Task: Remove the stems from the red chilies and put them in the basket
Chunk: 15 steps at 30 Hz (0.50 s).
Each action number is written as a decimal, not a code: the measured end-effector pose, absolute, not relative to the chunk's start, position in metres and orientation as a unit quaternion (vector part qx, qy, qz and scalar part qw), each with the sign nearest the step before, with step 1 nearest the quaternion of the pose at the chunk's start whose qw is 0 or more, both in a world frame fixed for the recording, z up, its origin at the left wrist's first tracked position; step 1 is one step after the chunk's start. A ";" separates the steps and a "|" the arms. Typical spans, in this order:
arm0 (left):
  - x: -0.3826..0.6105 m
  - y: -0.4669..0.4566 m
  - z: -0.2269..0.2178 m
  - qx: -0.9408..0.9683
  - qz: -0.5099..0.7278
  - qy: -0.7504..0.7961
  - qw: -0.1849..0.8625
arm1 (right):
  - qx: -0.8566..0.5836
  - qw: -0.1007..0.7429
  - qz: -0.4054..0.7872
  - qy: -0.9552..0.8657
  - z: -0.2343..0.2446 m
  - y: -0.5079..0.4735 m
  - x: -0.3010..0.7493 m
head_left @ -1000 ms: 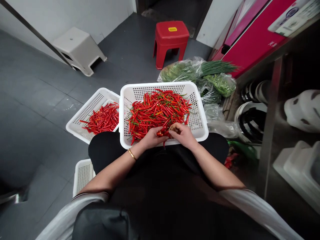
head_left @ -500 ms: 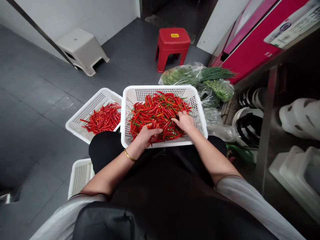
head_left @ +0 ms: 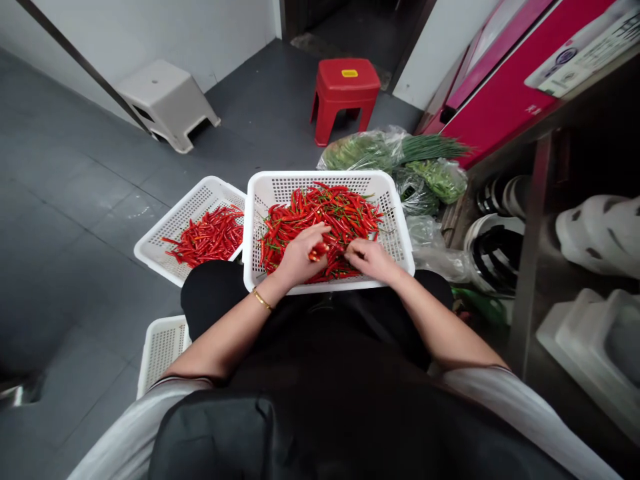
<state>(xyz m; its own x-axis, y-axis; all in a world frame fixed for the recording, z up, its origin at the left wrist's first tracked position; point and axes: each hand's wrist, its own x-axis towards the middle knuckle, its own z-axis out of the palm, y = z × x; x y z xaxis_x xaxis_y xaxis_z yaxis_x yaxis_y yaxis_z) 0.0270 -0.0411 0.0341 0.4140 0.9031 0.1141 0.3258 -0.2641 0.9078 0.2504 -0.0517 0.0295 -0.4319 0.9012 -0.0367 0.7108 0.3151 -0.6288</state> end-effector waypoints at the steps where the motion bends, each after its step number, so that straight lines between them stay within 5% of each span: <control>1: 0.029 -0.042 0.032 0.741 0.304 0.408 0.438 | -0.491 0.181 0.310 -0.794 0.031 -0.059 0.244; 6: 0.031 -0.050 0.022 0.710 0.248 0.418 0.509 | -0.479 0.204 0.391 -0.759 0.024 -0.072 0.217; 11: 0.031 -0.048 0.030 0.504 0.297 0.347 0.733 | -0.412 0.297 0.618 -0.600 0.018 -0.066 0.213; 15: 0.026 -0.042 0.033 0.372 0.350 0.318 0.799 | -0.563 0.229 0.462 -0.646 0.008 -0.035 0.248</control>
